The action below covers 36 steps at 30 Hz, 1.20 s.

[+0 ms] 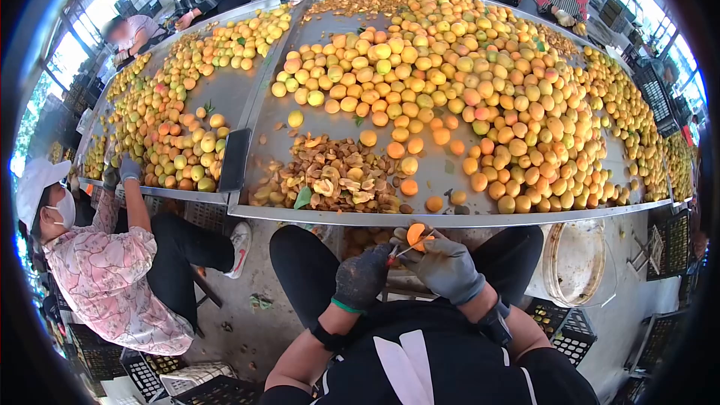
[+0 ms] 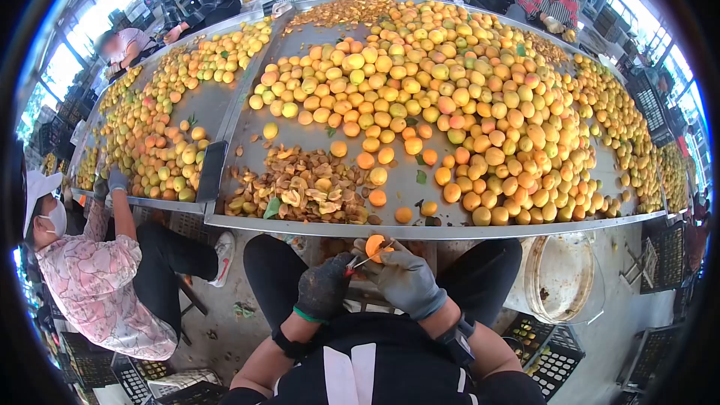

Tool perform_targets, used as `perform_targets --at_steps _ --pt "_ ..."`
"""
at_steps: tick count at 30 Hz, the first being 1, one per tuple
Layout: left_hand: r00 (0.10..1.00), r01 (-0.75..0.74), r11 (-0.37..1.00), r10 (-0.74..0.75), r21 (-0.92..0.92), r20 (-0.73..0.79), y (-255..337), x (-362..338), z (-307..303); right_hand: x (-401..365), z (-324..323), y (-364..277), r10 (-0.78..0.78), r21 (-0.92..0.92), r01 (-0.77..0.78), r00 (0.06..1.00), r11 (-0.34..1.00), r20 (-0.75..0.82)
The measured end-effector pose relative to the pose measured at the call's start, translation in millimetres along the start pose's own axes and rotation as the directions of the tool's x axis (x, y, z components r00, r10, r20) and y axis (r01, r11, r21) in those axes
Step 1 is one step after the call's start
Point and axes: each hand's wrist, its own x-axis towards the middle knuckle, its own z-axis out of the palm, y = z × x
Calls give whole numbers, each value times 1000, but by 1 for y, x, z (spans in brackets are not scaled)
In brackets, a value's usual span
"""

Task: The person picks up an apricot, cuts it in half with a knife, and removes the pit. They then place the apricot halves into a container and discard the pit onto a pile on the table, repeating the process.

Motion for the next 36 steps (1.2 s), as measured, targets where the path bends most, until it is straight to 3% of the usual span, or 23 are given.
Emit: perform_targets --at_steps 3,8,15,17,24,27,29,33,35,36 --pt "998 -22 1000 23 15 -61 7 3 7 -5 -4 -6 14 -22 -14 1000 1000 -9" --pt "999 -42 996 44 81 -17 11 2 9 -11 4 -1 36 74 -29 995 997 -91" --pt "999 -28 996 31 88 -36 11 1 15 -12 1 6 1 140 9 998 990 -68" --pt "997 28 992 -36 120 63 10 2 16 -10 2 8 -62 80 66 996 995 -60" --pt "997 21 994 -29 109 75 9 2 16 -3 -19 10 -44 152 47 999 987 -23" --pt "979 64 993 -82 103 188 6 1 14 -3 -26 10 -13 203 26 998 979 -65" --pt "941 80 993 -104 87 321 -6 -4 17 -1 -42 13 -37 159 66 984 985 -175" --pt "957 96 995 -88 -16 276 -16 -12 4 -5 -96 27 -18 75 27 992 997 -125" --pt "909 270 962 -238 -50 342 -15 -7 -9 -8 -129 33 -33 45 45 967 998 -253" --pt "910 269 962 -236 -51 341 -16 -5 -12 -12 -130 26 -34 43 47 967 998 -253"
